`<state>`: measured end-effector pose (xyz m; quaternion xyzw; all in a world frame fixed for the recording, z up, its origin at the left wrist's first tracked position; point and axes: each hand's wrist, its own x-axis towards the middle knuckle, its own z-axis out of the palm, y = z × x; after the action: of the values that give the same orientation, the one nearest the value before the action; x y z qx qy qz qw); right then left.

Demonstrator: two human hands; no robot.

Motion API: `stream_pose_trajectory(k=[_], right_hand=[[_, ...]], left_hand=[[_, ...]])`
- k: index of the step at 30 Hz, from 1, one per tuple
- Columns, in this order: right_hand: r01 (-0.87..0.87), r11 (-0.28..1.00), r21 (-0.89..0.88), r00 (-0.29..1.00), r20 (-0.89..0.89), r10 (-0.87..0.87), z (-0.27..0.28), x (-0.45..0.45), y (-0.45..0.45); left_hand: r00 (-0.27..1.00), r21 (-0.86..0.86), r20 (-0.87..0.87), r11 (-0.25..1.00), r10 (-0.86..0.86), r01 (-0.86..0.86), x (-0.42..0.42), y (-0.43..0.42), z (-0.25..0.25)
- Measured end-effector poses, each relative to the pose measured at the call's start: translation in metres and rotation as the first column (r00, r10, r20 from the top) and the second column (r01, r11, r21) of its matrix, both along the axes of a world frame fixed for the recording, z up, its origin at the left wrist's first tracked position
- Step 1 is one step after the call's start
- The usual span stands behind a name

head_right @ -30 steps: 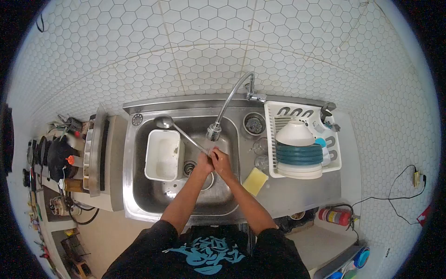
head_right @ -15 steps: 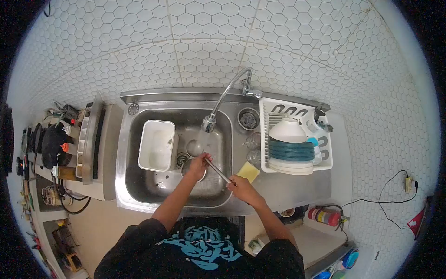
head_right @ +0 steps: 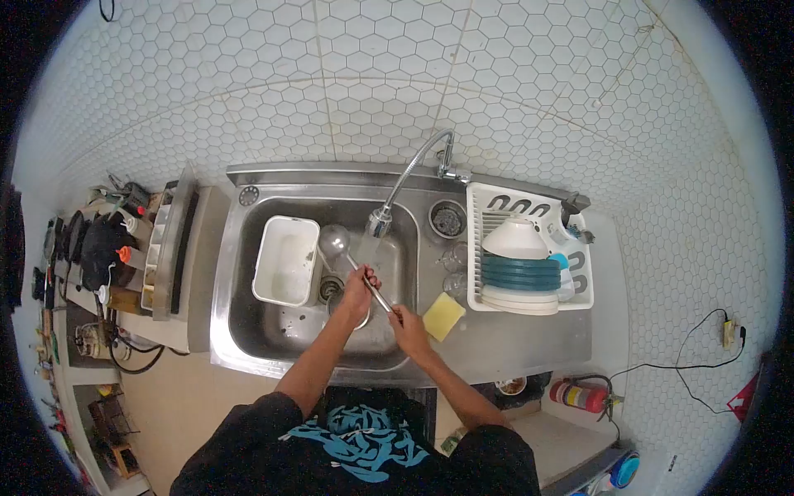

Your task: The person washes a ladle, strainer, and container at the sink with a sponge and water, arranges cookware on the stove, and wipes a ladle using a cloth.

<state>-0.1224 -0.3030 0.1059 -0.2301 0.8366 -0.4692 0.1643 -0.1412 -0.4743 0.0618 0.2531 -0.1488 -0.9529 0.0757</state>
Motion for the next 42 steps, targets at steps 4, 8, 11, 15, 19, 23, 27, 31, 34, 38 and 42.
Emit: stream_pose_trajectory(k=[4,8,11,15,19,23,27,31,34,38,42], right_hand=[[0.125,0.983,-0.131,0.987,-0.087,-0.137,-0.027,-0.014,-0.053],[0.037,0.924,-0.380,0.967,-0.219,-0.129,-0.057,-0.057,-0.105],[-0.001,0.906,-0.422,0.983,-0.168,-0.077,-0.045,-0.074,-0.130],[-0.077,0.880,-0.468,0.995,-0.088,0.040,-0.033,-0.082,-0.148],[-0.155,0.972,-0.178,0.983,-0.129,0.133,-0.027,-0.070,-0.149],[-0.062,0.982,-0.177,0.985,-0.170,0.031,0.050,-0.047,-0.159],[-0.235,0.936,-0.261,0.806,-0.591,0.037,0.091,-0.047,-0.183],[-0.393,0.912,-0.115,0.772,-0.581,0.259,0.121,-0.049,-0.189],[-0.301,0.897,-0.323,0.839,-0.536,0.089,0.115,-0.034,-0.185],[-0.347,0.929,-0.131,0.820,-0.523,0.233,0.085,-0.035,-0.189],[-0.342,0.938,-0.057,0.844,-0.458,0.279,0.080,-0.018,-0.174]], left_hand=[[1.000,-0.462,0.025,0.887,-0.007,0.018,-0.022,-0.014,0.023],[0.992,-0.689,0.010,0.720,0.125,-0.084,-0.035,-0.021,0.040],[0.991,-0.900,0.002,0.433,0.136,-0.057,-0.040,-0.035,0.039],[0.991,-0.954,-0.056,0.286,0.121,-0.089,-0.037,-0.052,0.042],[0.995,-0.970,-0.007,0.241,0.103,-0.032,-0.007,-0.075,0.051],[0.982,-0.998,-0.064,-0.012,0.180,-0.063,0.030,-0.098,0.070],[0.996,-0.997,-0.075,-0.010,0.040,-0.075,0.048,-0.108,0.067],[0.994,-0.999,-0.036,0.006,0.101,-0.036,0.059,-0.104,0.086],[0.990,-0.996,0.056,0.070,0.128,0.048,0.074,-0.107,0.040],[0.878,-0.885,0.466,0.033,0.113,0.465,0.102,-0.102,0.014],[0.951,-0.945,0.299,0.165,0.083,0.283,0.110,-0.092,0.032]])
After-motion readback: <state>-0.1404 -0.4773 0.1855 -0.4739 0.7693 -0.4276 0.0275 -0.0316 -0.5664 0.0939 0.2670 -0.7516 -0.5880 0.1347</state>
